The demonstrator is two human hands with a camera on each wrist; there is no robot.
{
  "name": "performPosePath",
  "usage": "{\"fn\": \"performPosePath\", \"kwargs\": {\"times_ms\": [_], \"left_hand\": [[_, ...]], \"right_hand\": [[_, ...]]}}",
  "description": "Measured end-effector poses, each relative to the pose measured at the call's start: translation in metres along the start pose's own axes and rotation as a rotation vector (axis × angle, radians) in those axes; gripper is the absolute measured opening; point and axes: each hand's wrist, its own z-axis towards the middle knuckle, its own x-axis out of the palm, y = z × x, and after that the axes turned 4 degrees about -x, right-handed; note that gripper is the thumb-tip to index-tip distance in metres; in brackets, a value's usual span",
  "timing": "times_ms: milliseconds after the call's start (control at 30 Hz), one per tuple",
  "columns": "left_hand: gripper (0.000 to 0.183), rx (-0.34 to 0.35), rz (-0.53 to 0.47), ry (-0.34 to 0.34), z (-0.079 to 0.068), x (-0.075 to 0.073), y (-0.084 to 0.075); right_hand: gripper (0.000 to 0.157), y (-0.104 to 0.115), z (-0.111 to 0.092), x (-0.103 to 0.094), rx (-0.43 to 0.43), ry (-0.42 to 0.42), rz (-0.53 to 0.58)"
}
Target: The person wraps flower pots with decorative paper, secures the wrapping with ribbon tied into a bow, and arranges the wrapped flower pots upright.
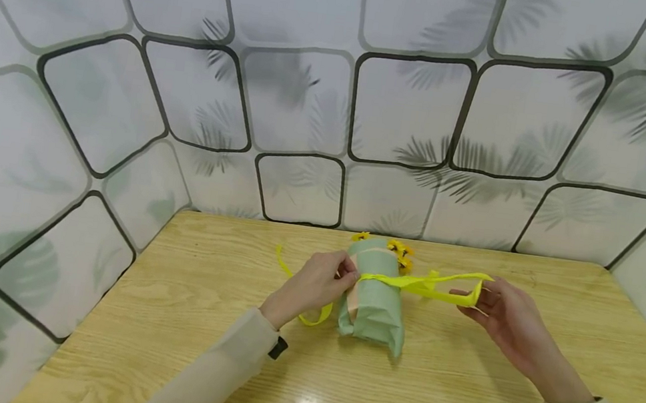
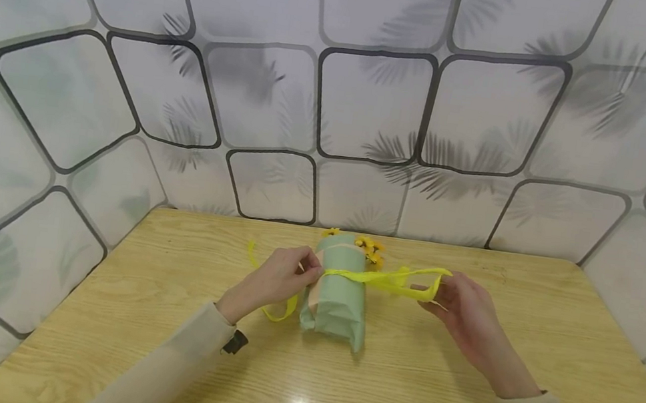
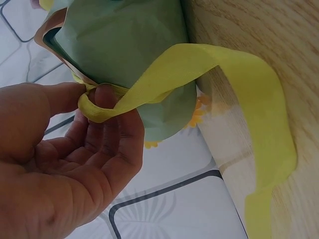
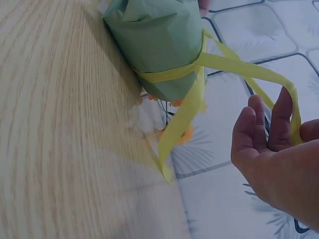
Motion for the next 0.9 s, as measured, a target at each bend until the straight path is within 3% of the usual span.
{"fn": "performPosePath", "kwargs": {"times_ms": [300, 467, 633, 767, 833, 900], "left_hand": [[0.016, -0.008, -0.004, 0.002, 0.0005, -0.0003, -0.0004], [0.016, -0.010, -0.005, 0.003, 0.0006, 0.0001, 0.0001], [0.016, -0.008, 0.001, -0.002, 0.0009, 0.0007, 0.0004], [0.016, -0.005, 0.001, -0.004, 0.0006, 0.0005, 0.0001], [0.016, -0.002, 0.001, -0.005, 0.0005, 0.0004, 0.0000], [0.016, 0.001, 0.001, -0.005, 0.0004, 0.0003, 0.0001]], "right_hand": [[0.032, -0.0023, -0.0013, -0.0026, -0.009, -0.030, 0.052], [0.024, -0.0016, -0.0011, -0.0038, 0.005, -0.061, 0.041], [0.021, -0.0013, -0.0001, -0.0052, 0.029, -0.115, -0.105], [0.014, -0.0031, -0.0002, -0.0066, 0.023, -0.107, -0.254], [0.014, -0.0038, -0.0005, -0.0070, 0.021, -0.114, -0.400], [0.022, -0.0046, -0.0012, -0.0063, 0.029, -0.125, -0.620]]}}
